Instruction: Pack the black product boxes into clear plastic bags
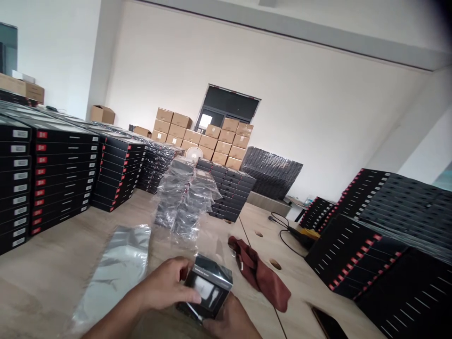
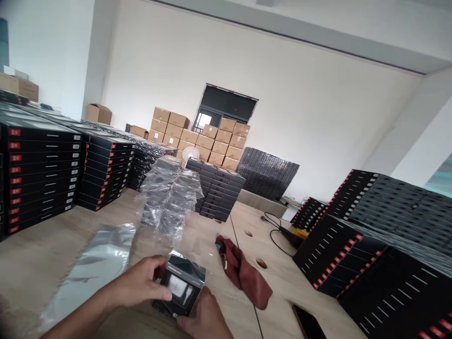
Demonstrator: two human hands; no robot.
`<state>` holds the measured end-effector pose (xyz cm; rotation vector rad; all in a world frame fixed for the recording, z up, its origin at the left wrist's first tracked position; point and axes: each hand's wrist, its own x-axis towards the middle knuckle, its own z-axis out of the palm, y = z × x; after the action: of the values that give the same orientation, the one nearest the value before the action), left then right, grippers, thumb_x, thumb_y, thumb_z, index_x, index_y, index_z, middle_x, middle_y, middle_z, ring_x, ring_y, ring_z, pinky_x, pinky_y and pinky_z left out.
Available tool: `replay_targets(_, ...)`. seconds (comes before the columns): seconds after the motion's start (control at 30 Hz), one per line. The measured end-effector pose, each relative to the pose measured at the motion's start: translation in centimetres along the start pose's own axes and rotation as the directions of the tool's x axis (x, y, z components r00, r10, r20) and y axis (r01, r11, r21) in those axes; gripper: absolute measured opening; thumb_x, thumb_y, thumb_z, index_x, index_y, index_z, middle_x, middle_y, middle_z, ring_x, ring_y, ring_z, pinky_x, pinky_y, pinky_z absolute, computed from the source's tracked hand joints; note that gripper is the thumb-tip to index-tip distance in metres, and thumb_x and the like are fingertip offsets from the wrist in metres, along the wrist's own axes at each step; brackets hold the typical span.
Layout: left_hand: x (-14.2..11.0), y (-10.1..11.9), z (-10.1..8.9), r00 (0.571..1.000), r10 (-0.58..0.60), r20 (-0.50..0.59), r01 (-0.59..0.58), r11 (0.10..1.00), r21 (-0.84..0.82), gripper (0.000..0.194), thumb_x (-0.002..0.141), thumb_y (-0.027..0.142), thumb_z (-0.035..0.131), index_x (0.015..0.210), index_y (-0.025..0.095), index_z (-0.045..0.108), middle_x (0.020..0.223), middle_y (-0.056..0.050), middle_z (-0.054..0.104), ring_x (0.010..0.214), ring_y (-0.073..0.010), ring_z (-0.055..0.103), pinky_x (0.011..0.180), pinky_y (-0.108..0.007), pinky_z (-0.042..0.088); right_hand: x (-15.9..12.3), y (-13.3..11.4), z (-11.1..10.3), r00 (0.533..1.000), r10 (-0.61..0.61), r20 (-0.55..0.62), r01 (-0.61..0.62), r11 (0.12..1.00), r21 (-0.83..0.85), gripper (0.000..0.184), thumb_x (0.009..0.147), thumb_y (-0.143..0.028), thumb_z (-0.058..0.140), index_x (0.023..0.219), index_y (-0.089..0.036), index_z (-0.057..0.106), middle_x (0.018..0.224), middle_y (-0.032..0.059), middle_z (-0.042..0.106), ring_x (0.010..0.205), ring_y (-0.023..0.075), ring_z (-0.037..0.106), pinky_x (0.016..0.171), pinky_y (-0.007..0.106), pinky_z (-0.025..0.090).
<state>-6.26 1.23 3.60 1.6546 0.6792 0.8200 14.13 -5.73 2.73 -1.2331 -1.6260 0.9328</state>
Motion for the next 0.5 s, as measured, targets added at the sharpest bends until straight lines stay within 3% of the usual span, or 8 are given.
replay_targets(0.1, 0.3, 0.3, 0.3, 0.998, 0.044, -0.051, -0.044, 0.999, 0.003, 0.020, 0.062, 0.025, 0.070, 0.078, 0.016, 0.062, 0.066, 0.005, 0.053, 0.062, -0.0110, 0.045, 0.059, -0.021, 0.033, -0.1, -0.6, -0.6, 0.999, -0.009, -0.032, 0.009, 1.000, -0.001, 0.062, 0.057, -0.031, 0.080, 0.114, -0.020, 0.060, 0.105, 0.0079, 0.068, 0.097, 0.0282, 0.062, 0.088, 0.042, 0.047)
replay_targets(0.2, 0.8, -0.6, 0.2, 1.000, -0.011, 0.003, 0.011, 0.998, 0.058, 0.023, 0.057, 0.021, 0.072, 0.077, 0.014, 0.062, 0.065, 0.004, 0.054, 0.060, -0.0108, 0.044, 0.057, -0.021, 0.032, -0.2, -1.9, -1.9, 0.990, -0.014, -0.139, 0.002, 0.996, -0.085, 0.038, 0.070, -0.039, 0.070, 0.103, -0.019, 0.064, 0.097, 0.0070, 0.069, 0.091, 0.0253, 0.062, 0.084, 0.038, 0.047)
replay_targets(0.3, 0.9, -2.2, 0.2, 0.996, -0.080, 0.026, 0.076, 0.990, 0.120, 0.028, 0.051, 0.019, 0.073, 0.078, 0.014, 0.065, 0.065, 0.004, 0.056, 0.060, -0.0124, 0.047, 0.055, -0.022, 0.032, -0.1, -1.9, -2.3, 0.986, -0.007, -0.166, -0.017, 0.989, -0.145, 0.028, 0.071, -0.036, 0.068, 0.094, -0.019, 0.066, 0.090, 0.0056, 0.070, 0.087, 0.0243, 0.061, 0.082, 0.036, 0.047)
replay_targets(0.43, 0.6, -3.3, 0.4, 0.980, -0.130, 0.151, 0.104, 0.980, 0.169, 0.035, 0.049, 0.018, 0.073, 0.084, 0.016, 0.069, 0.073, 0.002, 0.064, 0.068, -0.0184, 0.056, 0.059, -0.024, 0.037, 0.1, -0.1, -0.9, 0.999, 0.047, -0.020, -0.047, 0.999, -0.020, 0.043, 0.063, -0.025, 0.074, 0.105, -0.018, 0.064, 0.100, 0.0071, 0.070, 0.095, 0.0264, 0.062, 0.090, 0.041, 0.045)
replay_targets(0.5, 0.4, -3.2, 0.4, 0.979, -0.137, 0.150, 0.101, 0.969, 0.225, 0.038, 0.049, 0.020, 0.074, 0.086, 0.017, 0.069, 0.077, 0.001, 0.066, 0.072, -0.0203, 0.058, 0.062, -0.025, 0.039, 0.3, 0.6, -0.1, 0.998, 0.044, 0.053, -0.047, 0.997, 0.067, 0.053, 0.061, -0.023, 0.076, 0.112, -0.019, 0.061, 0.104, 0.0072, 0.069, 0.100, 0.0276, 0.061, 0.093, 0.043, 0.044)
